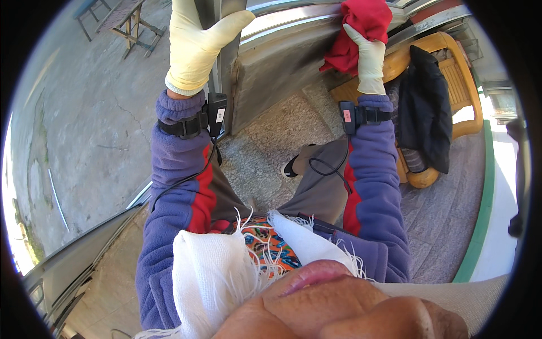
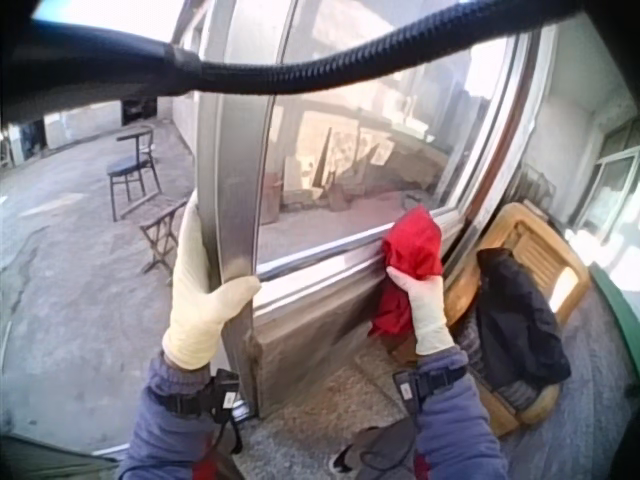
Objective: The person wipes a light blue metal gate and a nearby glass door frame using a red cloth. They repeatedly rub the gate's bars and the door frame while kneeling, then stand to continue wiping the frame.
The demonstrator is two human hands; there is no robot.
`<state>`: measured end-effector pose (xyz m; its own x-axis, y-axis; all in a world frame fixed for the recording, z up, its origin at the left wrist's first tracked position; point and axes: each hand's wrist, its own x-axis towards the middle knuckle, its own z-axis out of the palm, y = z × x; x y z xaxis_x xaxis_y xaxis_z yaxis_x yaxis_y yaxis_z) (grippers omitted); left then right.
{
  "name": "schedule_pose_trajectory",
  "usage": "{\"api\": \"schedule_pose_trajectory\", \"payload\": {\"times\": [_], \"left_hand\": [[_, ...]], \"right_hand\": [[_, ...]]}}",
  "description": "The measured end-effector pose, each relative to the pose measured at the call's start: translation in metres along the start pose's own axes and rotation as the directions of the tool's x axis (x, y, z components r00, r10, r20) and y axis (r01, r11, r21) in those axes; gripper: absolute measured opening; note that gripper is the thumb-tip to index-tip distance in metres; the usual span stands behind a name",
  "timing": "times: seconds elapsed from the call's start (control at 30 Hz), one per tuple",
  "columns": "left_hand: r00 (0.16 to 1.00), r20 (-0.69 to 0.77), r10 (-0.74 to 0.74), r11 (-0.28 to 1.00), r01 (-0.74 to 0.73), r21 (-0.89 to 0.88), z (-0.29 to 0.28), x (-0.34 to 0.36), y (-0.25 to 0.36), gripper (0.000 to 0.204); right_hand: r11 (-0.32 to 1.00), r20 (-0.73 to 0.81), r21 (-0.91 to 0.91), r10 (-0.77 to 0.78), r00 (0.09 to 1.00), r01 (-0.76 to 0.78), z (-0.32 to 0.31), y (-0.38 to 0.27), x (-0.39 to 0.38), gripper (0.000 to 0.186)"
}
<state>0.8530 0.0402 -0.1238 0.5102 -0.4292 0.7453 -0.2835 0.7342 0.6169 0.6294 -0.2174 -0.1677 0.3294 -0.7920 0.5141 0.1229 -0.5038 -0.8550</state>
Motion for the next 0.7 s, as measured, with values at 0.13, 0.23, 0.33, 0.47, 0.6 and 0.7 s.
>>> {"api": "schedule_pose_trajectory", "payload": {"times": [0.13,0.23,0.33,0.47,0.6,0.7], "left_hand": [[0.999,0.027,0.023,1.000,-0.023,0.015,-0.002,0.000,-0.002,0.100],[1.000,0.002,0.022,0.998,-0.022,0.051,-0.004,0.002,-0.005,0.100],[0.999,-0.003,0.039,0.997,-0.038,0.068,-0.005,0.001,-0.006,0.100],[1.000,0.000,-0.004,0.998,0.004,0.063,-0.003,-0.003,-0.003,0.101],[1.000,-0.010,0.004,0.999,-0.003,0.033,-0.003,-0.002,-0.001,0.103],[1.000,0.015,0.019,0.997,-0.020,0.080,-0.004,0.000,-0.001,0.102]], "right_hand": [[0.992,-0.026,-0.103,-0.072,0.997,0.069,0.008,-0.004,0.001,0.044],[0.933,0.045,-0.329,-0.141,0.989,0.148,0.029,-0.019,-0.024,0.047],[0.740,0.238,-0.305,-0.551,0.800,0.600,0.065,-0.041,-0.078,0.061],[0.498,0.501,-0.402,-0.583,0.640,0.768,0.086,-0.063,-0.101,0.059],[0.509,0.402,-0.468,-0.605,0.687,0.722,0.050,-0.047,-0.060,0.054],[0.809,0.053,-0.539,-0.246,0.968,0.235,0.005,-0.022,0.002,0.052]]}}
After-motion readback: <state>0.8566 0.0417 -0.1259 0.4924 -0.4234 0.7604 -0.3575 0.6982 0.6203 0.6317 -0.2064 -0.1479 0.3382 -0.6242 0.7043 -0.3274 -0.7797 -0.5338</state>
